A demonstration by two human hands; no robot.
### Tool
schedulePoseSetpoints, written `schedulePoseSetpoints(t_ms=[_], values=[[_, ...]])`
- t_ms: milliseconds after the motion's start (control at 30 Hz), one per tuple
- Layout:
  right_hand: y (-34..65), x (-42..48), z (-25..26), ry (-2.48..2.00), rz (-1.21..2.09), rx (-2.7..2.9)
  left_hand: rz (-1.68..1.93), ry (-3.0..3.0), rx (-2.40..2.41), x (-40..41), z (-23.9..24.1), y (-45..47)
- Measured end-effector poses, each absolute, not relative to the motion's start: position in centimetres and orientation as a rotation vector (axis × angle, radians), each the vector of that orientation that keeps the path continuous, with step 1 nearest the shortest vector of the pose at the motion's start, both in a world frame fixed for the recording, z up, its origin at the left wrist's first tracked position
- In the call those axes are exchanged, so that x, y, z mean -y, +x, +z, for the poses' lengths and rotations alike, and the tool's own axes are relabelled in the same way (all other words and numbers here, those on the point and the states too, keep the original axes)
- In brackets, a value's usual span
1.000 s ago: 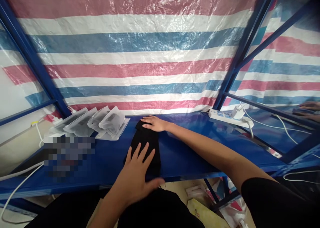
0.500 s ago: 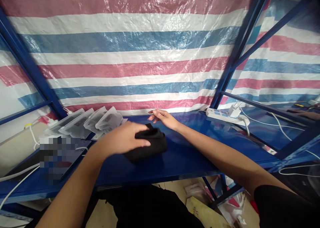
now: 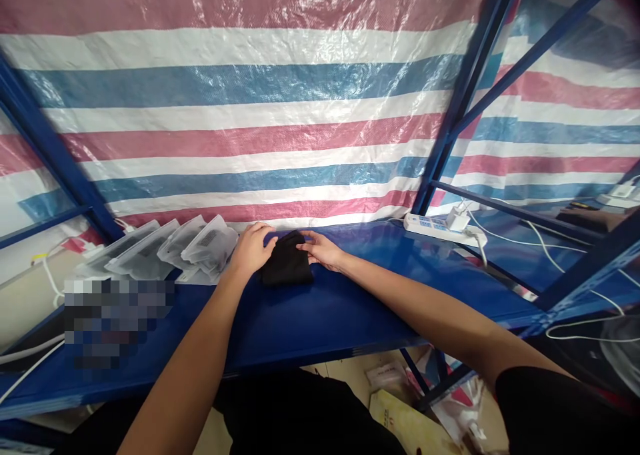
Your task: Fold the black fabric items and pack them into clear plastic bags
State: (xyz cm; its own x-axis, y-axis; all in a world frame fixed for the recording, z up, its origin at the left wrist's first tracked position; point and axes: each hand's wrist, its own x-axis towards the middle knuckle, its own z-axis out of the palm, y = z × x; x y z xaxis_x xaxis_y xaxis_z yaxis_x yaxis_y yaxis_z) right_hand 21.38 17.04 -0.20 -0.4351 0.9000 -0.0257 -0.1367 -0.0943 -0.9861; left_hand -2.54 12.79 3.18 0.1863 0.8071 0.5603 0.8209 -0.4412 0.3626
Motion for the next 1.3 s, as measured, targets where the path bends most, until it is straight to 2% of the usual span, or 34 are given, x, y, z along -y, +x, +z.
schedulePoseSetpoints(t_ms=[100,200,300,367,433,567,667,833,967,1133,1300], values=[[21.6,-17.4,-0.2,-0.905,1.667,1.38,-1.063,-2.701,1.551,-11.6,3.5,-1.9],[22.1,-17.8,0.1,-1.029,1.518,1.491,-0.801,-2.93,1.584,-10.9,2.9,-1.0],[22.7,-17.6,0.7,-1.171,0.985,1.814,-0.569,-2.96,1.706,-10.9,1.7,-0.4],[23.0,-17.2,1.3,-1.064,0.553,2.028,-0.468,-2.961,1.75,-11.2,1.1,-0.3],[23.1,-16.7,1.6,-0.829,0.339,2.207,-0.422,-2.953,1.755,-11.4,0.6,-0.2],[23.3,-16.7,1.0,-0.595,0.52,2.535,-0.465,-2.933,1.678,-11.6,0.5,-0.1],[23.5,-17.7,0.0,-0.719,0.681,2.623,-0.497,-2.925,1.679,-11.6,0.7,-0.2],[23.6,-18.9,-0.5,-0.866,0.713,2.659,-0.44,-2.933,1.742,-11.3,0.6,-1.5],[23.8,-18.0,0.2,-0.886,0.578,2.666,-0.467,-2.917,1.73,-11.1,0.2,-2.4],[25.0,-14.9,2.6,-0.42,0.231,2.624,-0.515,-2.923,1.707,-11.9,-0.1,-2.5],[26.3,-13.4,2.4,-0.31,0.189,2.7,-0.564,-2.789,1.646,-11.5,0.2,-2.3]])
